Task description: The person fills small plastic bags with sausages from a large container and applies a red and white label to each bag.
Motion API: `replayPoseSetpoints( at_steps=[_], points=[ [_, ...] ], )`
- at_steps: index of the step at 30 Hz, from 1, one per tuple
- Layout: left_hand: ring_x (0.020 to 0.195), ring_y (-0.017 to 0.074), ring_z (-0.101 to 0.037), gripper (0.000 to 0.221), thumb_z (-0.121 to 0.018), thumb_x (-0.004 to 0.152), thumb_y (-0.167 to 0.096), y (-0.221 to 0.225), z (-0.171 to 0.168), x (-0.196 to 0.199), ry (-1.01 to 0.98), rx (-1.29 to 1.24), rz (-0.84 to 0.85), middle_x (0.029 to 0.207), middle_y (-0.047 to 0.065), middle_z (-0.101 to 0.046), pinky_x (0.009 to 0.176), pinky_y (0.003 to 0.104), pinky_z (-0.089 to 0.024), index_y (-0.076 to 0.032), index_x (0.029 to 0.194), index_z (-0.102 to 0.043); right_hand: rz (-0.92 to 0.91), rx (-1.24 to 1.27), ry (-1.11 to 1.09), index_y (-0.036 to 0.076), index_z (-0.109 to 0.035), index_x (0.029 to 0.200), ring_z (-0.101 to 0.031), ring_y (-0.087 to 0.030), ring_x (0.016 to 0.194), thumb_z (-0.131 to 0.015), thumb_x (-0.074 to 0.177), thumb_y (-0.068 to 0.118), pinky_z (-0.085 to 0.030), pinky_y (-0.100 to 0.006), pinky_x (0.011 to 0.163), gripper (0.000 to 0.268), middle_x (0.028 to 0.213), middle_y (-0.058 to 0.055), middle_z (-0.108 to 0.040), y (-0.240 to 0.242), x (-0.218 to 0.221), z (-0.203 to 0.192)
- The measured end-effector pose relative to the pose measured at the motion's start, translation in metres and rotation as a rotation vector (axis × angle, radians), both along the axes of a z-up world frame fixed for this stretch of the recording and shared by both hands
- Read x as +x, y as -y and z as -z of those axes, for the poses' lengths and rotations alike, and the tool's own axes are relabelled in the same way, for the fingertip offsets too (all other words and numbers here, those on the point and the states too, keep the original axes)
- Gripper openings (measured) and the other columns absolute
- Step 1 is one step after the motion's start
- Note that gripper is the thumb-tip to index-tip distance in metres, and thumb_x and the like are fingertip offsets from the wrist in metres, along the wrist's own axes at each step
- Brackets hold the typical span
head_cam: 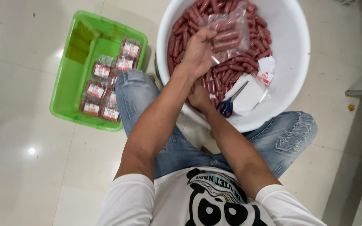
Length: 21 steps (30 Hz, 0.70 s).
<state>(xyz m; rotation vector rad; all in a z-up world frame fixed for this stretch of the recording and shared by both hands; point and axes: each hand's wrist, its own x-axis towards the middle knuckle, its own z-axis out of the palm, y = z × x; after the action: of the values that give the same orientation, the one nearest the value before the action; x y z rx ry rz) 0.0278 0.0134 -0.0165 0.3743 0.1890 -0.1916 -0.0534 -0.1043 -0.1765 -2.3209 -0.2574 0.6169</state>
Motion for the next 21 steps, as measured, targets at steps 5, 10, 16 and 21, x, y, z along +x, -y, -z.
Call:
replayPoseSetpoints(
  at_steps=[5,10,16,21],
  points=[
    [0.087,0.0286,-0.066,0.028,-0.057,0.085,-0.016,-0.008,-0.025,-0.011,-0.012,0.009,0.062,0.095,0.012,-0.065,0.081,0.045,-0.057,-0.002,0.108,-0.063,0.372,0.441,-0.395,0.011,-0.066,0.111,-0.066,-0.019,0.079,-0.073,0.089,0.021,-0.048,-0.028,0.061,0.025,0.089,-0.007,-0.071,0.018,0.014,-0.005],
    [0.074,0.0211,-0.065,0.022,-0.065,0.081,-0.020,-0.012,-0.026,-0.013,-0.184,0.022,0.116,0.080,0.005,-0.065,0.069,0.038,-0.058,-0.009,0.099,-0.062,0.769,0.708,-0.454,0.019,-0.065,0.093,-0.064,-0.017,0.048,-0.079,0.085,0.026,-0.036,-0.018,0.034,0.018,0.069,-0.008,-0.070,0.078,0.063,-0.102],
    [0.076,0.0242,-0.069,0.022,-0.069,0.084,-0.011,0.021,-0.004,-0.010,-0.206,0.147,0.025,0.088,0.008,-0.066,0.064,0.041,-0.059,-0.006,0.105,-0.067,0.541,0.802,-0.172,0.011,-0.069,0.105,-0.061,-0.015,0.050,-0.083,0.082,0.012,-0.033,-0.015,0.034,0.027,0.069,-0.005,-0.063,0.099,0.077,-0.263],
    [0.081,0.0208,-0.072,0.022,-0.066,0.093,-0.020,0.026,0.006,-0.017,-0.238,0.179,0.097,0.095,0.005,-0.068,0.062,0.031,-0.060,-0.012,0.113,-0.061,0.267,0.689,-0.186,-0.006,-0.070,0.117,-0.075,-0.019,0.071,-0.073,0.084,-0.006,-0.060,-0.022,0.054,0.034,0.089,-0.012,-0.074,0.120,0.099,-0.255]
  ],
)
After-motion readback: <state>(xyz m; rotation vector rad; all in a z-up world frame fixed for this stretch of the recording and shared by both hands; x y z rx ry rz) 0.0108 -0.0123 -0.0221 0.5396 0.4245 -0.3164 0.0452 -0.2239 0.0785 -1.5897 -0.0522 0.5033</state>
